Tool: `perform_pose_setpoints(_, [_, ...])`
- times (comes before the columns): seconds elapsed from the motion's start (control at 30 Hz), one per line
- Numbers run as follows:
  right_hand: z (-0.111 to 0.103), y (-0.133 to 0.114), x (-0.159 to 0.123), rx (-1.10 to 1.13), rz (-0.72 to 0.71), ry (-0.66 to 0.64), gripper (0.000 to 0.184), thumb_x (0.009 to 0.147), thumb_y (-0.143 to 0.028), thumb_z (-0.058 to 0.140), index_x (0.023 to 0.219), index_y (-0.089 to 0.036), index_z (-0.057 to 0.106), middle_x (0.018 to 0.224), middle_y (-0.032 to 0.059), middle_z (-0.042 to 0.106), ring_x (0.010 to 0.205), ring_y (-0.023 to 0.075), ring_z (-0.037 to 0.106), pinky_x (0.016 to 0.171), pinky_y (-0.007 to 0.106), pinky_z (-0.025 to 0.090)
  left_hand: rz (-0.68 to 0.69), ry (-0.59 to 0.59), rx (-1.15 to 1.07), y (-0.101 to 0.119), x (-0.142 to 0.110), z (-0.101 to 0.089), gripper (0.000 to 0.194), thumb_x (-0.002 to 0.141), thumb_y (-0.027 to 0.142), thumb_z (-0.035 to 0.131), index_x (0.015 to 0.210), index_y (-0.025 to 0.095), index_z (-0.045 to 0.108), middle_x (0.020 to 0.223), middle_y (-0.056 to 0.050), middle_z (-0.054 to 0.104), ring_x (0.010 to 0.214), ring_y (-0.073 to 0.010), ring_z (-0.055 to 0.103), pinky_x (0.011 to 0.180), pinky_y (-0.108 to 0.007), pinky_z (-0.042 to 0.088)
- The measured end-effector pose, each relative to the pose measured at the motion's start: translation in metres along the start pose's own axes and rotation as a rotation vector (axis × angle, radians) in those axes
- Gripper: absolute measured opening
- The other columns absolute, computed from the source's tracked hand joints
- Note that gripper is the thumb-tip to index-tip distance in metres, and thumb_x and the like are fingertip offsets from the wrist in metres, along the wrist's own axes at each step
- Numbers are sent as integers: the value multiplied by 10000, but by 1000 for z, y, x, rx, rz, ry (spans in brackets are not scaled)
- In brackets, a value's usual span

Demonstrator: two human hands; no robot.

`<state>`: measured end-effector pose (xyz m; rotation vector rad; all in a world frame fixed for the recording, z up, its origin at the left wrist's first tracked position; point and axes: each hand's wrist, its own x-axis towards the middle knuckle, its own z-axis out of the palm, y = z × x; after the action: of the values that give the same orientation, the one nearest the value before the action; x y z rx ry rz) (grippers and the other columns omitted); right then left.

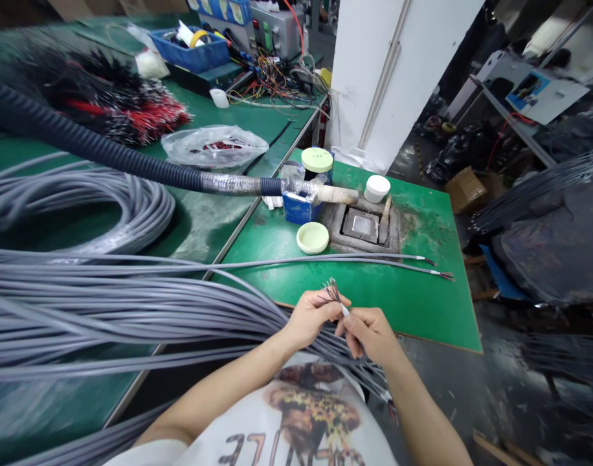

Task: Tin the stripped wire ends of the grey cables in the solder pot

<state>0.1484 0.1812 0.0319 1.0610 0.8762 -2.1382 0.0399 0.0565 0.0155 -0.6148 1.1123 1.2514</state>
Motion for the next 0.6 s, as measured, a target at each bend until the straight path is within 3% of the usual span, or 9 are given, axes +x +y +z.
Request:
perform_pose_setpoints(0.23, [6, 11, 0, 113, -30, -58, 424, 867, -508, 528, 680, -162, 687, 360, -23, 510, 293, 67, 331, 385, 214, 261, -107, -33, -186, -10, 3, 3, 358, 625, 403, 796, 557, 83, 652, 566, -24, 549, 527, -77, 469, 513, -215, 336])
perform_pose_setpoints(0.3, [7, 15, 1, 151, -41, 6, 425, 851, -512, 548, 648, -160, 672, 341, -30, 482, 287, 62, 302, 388, 217, 234, -119, -35, -192, -11, 4, 4, 318, 658, 386, 771, 643, 86, 665, 558, -4, 542, 504, -64, 459, 506, -204, 335])
perform_pose_setpoints(0.37, [8, 18, 3, 169, -62, 119, 407, 849, -488, 562, 626, -160, 649, 326, -39, 454, 294, 61, 287, 399, 221, 223, -84, -20, -175, -10, 4, 5, 292, 682, 338, 751, 845, 109, 672, 581, 26, 549, 479, -47, 440, 499, -188, 336])
perform_pose_setpoints(0.43, [8, 19, 5, 173, -80, 206, 386, 858, -457, 562, 619, -161, 630, 323, -44, 443, 307, 63, 289, 415, 227, 226, -17, 32, -149, -6, 1, 4, 323, 675, 302, 754, 926, 141, 628, 580, 59, 529, 458, -35, 412, 480, -170, 327])
perform_pose_setpoints(0.6, [11, 16, 8, 129, -79, 262, 366, 882, -410, 550, 618, -163, 612, 332, -46, 455, 333, 71, 323, 457, 239, 276, 130, 160, 88, 9, -10, 4, 218, 701, 310, 740, 704, 133, 612, 514, 58, 486, 449, -36, 397, 456, -163, 327])
